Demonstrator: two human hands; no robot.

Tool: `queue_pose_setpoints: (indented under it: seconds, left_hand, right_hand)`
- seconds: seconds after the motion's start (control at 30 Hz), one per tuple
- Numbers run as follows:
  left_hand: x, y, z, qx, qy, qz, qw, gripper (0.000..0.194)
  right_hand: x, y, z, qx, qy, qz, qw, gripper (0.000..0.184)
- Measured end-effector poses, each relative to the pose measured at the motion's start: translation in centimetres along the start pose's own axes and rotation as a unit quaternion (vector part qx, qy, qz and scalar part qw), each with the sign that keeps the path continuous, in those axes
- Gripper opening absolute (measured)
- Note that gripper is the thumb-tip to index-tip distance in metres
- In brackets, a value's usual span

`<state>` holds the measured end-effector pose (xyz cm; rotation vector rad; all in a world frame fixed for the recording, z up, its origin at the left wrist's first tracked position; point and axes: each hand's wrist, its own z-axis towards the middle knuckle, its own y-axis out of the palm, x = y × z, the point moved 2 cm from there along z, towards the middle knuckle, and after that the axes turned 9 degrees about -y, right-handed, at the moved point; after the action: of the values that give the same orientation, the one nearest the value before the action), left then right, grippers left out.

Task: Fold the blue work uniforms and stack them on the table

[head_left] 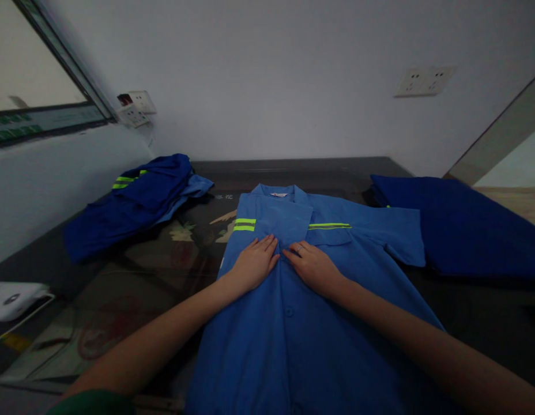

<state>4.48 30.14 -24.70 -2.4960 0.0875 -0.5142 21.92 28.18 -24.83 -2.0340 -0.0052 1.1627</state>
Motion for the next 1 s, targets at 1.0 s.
queue_pose_setpoints:
  seconds: [1.0]
  left_hand:
    - [2.7,-2.1,-2.6,0.004,-0.087,0.014,0.996,0.054]
  right_hand:
    - [-1.1,-6.2,-7.8,0.111,0.114,0.16,0.974,0.034]
